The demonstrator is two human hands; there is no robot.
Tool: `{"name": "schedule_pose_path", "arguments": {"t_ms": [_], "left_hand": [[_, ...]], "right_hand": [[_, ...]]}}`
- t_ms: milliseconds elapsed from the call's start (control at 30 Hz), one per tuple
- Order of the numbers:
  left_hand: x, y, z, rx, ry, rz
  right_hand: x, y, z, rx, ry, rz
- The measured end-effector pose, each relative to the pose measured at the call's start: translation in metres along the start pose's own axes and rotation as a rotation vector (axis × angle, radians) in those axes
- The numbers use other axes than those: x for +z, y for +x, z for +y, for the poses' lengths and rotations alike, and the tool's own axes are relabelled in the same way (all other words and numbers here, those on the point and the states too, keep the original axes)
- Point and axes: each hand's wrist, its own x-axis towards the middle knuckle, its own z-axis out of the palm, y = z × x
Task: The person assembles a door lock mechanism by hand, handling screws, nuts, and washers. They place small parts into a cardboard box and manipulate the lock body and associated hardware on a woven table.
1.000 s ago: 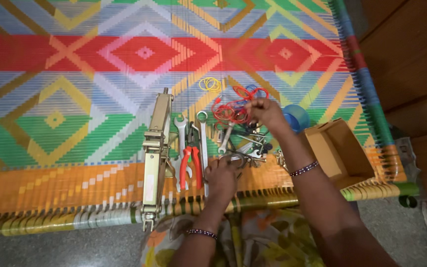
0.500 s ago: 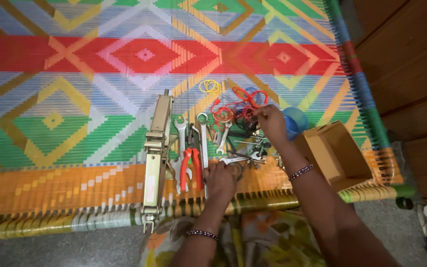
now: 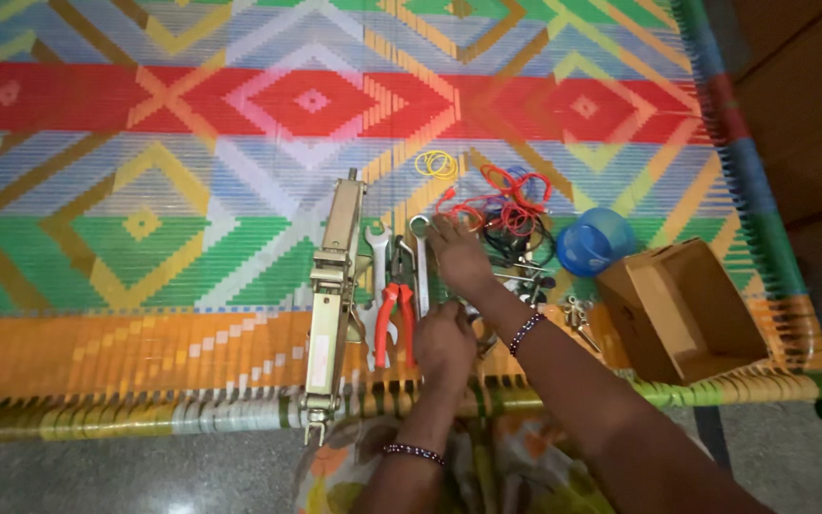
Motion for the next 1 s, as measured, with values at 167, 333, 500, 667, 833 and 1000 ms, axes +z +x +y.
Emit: {"name": "schedule_pose_path", "arguments": {"t_ms": [167, 333, 500, 667, 833, 1000], "left_hand": [[-0.002, -0.004, 0.005, 0.068, -0.119, 0.078], [-0.004, -0.005, 0.004, 0.1, -0.182, 0.081], [-0.006, -0.003, 0.005, 0.04, -0.166, 0.061], [-0.006, -0.003, 0.005, 0.06, -0.158, 0.064], [-0.005, -0.006, 0.007, 0.056, -0.144, 0.04], [0.0, -0.005, 0.006, 0.06, -0.103, -0.026]], "right_hand": [[-0.003, 0.023, 0.011, 0.271, -0.218, -0.219], [-0.005, 0.033, 0.047, 0.097, -0.086, -0.28], [-0.031, 0.029, 0.065, 0.059, 0.159, -0.312], [-0.106, 0.028, 0.078, 0.142, 0.315, -0.15], [-0.145, 0.017, 0.083, 0.12, 0.108, -0.159], [-0.101, 0.025, 0.091, 0.26, -0.07, -0.245]]}}
